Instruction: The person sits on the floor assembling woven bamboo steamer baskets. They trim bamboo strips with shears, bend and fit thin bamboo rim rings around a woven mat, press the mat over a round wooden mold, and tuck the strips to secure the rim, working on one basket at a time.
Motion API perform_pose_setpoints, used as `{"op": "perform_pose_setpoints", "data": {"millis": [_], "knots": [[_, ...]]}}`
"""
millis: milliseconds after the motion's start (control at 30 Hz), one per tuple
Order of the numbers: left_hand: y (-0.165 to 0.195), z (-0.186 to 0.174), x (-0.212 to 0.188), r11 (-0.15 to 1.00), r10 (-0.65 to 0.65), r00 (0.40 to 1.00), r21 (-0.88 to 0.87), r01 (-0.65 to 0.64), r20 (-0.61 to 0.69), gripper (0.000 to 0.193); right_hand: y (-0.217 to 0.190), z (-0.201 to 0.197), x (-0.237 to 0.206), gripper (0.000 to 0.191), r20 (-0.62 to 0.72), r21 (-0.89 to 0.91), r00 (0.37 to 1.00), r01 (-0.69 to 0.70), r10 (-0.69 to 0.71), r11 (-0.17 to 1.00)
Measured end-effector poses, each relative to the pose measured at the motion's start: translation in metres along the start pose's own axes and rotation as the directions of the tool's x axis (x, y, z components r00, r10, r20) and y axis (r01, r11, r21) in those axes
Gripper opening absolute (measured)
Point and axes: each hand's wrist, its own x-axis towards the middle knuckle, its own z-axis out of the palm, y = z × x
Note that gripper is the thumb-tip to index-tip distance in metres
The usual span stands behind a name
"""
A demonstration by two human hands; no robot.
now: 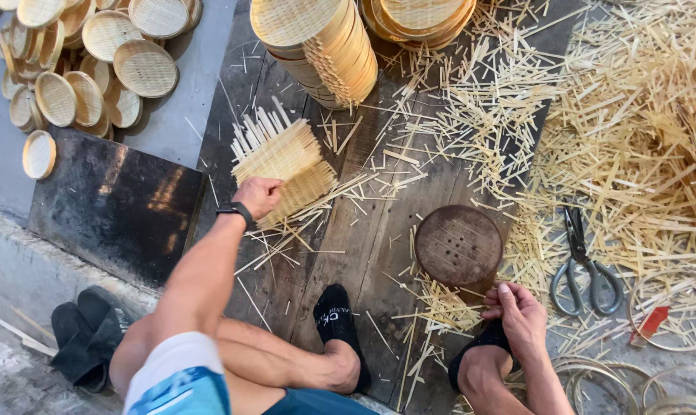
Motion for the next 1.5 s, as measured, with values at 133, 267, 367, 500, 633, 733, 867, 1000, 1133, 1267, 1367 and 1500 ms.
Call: {"op": "perform_pose_setpoints", "data": {"millis": [133, 267, 367, 500, 633, 733, 867, 1000, 1133, 1267, 1367, 1500], "knots": [[0.0, 0.017, -0.001, 0.873, 0.007, 0.982, -0.481, 0.087, 0.189, 0.025, -0.001, 0.0, 0.0, 0.032, 0.004, 0.001, 1.0, 0.014, -0.014, 1.0], [0.008, 0.032, -0.006, 0.769, -0.052, 0.971, -0.611, 0.188, 0.234, 0.025, -0.001, 0.0, -0.001, 0.032, -0.005, 0.019, 1.0, 0.025, -0.025, 0.999], [0.02, 0.012, -0.013, 0.912, -0.094, 0.992, -0.391, 0.12, 0.085, 0.024, -0.001, -0.001, -0.002, 0.031, 0.001, 0.022, 0.999, 0.043, -0.043, 0.999], [0.07, -0.05, -0.027, 0.981, 0.089, 0.969, 0.189, -0.046, -0.23, 0.016, -0.001, 0.0, -0.004, 0.032, 0.012, 0.06, 0.998, 0.056, -0.057, 0.997], [0.16, -0.056, -0.052, 0.923, 0.384, 0.896, 0.087, -0.374, -0.222, 0.015, -0.012, 0.002, -0.006, 0.037, 0.007, 0.134, 0.998, 0.067, -0.068, 0.989], [0.229, -0.006, -0.082, 0.54, 0.812, 0.506, 0.047, -0.841, -0.29, 0.016, -0.033, -0.001, -0.008, 0.048, 0.139, 0.419, 0.987, 0.01, -0.075, 0.908], [0.292, 0.08, -0.119, 0.436, 0.899, 0.434, 0.023, -0.9, -0.049, 0.027, -0.066, 0.005, 0.001, 0.047, 0.225, 0.625, 0.974, -0.138, -0.007, 0.768], [0.29, 0.121, -0.129, 0.446, 0.891, 0.447, -0.03, -0.895, -0.079, 0.032, -0.082, 0.013, 0.002, 0.043, 0.075, 0.123, 0.987, 0.129, -0.139, 0.984], [0.267, 0.141, -0.105, 0.794, 0.437, 0.821, -0.271, -0.544, -0.366, 0.057, -0.085, 0.015, -0.001, 0.04, 0.024, 0.036, 0.991, 0.128, -0.129, 0.991], [0.24, 0.159, -0.048, 0.583, -0.148, 0.949, -0.751, 0.311, 0.278, 0.058, -0.081, 0.016, -0.003, 0.038, -0.011, -0.004, 0.996, 0.089, -0.089, 0.996], [0.223, 0.175, -0.034, 0.4, 0.006, 0.913, -0.838, 0.371, 0.407, 0.037, -0.076, 0.016, -0.003, 0.038, -0.021, 0.022, 0.991, 0.131, -0.13, 0.991], [0.219, 0.189, -0.037, 0.372, -0.026, 0.928, -0.858, 0.353, 0.371, 0.036, -0.071, 0.015, -0.005, 0.037, -0.036, 0.051, 0.989, 0.146, -0.144, 0.988]]}}
